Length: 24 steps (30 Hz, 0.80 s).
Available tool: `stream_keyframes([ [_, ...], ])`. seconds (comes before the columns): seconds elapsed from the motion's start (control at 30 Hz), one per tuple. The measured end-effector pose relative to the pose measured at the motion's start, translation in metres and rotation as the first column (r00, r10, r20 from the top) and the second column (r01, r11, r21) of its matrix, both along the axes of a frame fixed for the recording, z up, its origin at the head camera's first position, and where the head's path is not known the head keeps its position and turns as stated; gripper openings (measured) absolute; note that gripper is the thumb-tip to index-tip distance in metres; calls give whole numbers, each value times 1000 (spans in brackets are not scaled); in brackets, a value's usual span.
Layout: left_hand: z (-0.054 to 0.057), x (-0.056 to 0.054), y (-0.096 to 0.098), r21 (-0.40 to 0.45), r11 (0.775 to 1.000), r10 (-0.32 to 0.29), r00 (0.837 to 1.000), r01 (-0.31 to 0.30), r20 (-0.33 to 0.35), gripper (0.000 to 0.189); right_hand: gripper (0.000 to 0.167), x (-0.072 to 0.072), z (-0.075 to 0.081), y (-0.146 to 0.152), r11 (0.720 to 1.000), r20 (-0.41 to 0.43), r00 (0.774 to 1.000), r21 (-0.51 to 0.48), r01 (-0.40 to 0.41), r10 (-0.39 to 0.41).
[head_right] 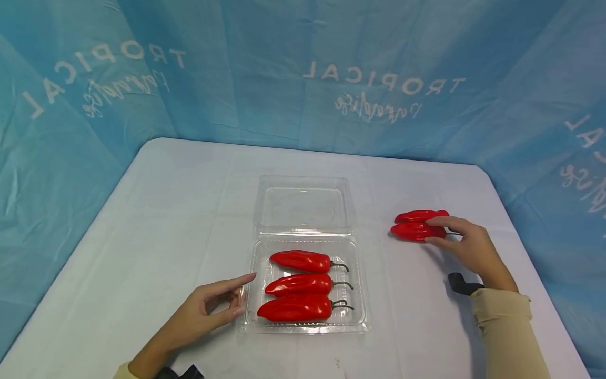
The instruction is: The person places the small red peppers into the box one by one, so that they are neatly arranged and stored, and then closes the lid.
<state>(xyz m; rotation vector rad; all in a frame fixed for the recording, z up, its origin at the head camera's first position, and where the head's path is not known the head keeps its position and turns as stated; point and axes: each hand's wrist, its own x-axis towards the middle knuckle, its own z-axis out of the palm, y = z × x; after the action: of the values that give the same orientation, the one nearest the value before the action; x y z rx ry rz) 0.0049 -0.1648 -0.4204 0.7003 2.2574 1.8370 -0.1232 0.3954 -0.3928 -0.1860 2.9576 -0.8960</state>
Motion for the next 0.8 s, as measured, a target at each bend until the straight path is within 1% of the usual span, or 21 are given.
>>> stream_keyframes([
  [0.07,0,0,0,8,1000,-5,1000,5,-4,52,57,0,-3,2,1000,-6,1000,10,-21,21],
  [0.13,-1,0,0,17,1000,-11,1000,12,-8,52,58,2,-5,4,1000,13,1000,6,-16,15],
  [0.23,-2,0,0,25,999,-20,1000,21,-15,52,67,6,-10,6,1000,84,996,-22,7,-5],
  [0.3,-3,1,-1,31,999,-25,999,25,-20,52,73,10,-14,7,999,143,989,-33,38,-33],
  [0.4,-4,1,-3,36,999,-28,999,29,-28,53,78,14,-20,7,996,192,980,-53,74,-62],
  [0.5,-5,2,-4,42,999,-29,999,31,-39,52,76,17,-25,8,992,203,976,-77,102,-85],
  [0.57,-5,3,-5,45,999,-28,999,30,-27,52,73,19,-28,8,989,195,977,-98,111,-90],
  [0.73,-4,5,-7,40,999,-21,1000,21,7,53,68,21,-34,6,987,180,980,-120,104,-81],
  [0.8,-5,4,-8,39,999,-22,1000,22,-3,53,68,22,-35,5,987,180,980,-121,103,-81],
])
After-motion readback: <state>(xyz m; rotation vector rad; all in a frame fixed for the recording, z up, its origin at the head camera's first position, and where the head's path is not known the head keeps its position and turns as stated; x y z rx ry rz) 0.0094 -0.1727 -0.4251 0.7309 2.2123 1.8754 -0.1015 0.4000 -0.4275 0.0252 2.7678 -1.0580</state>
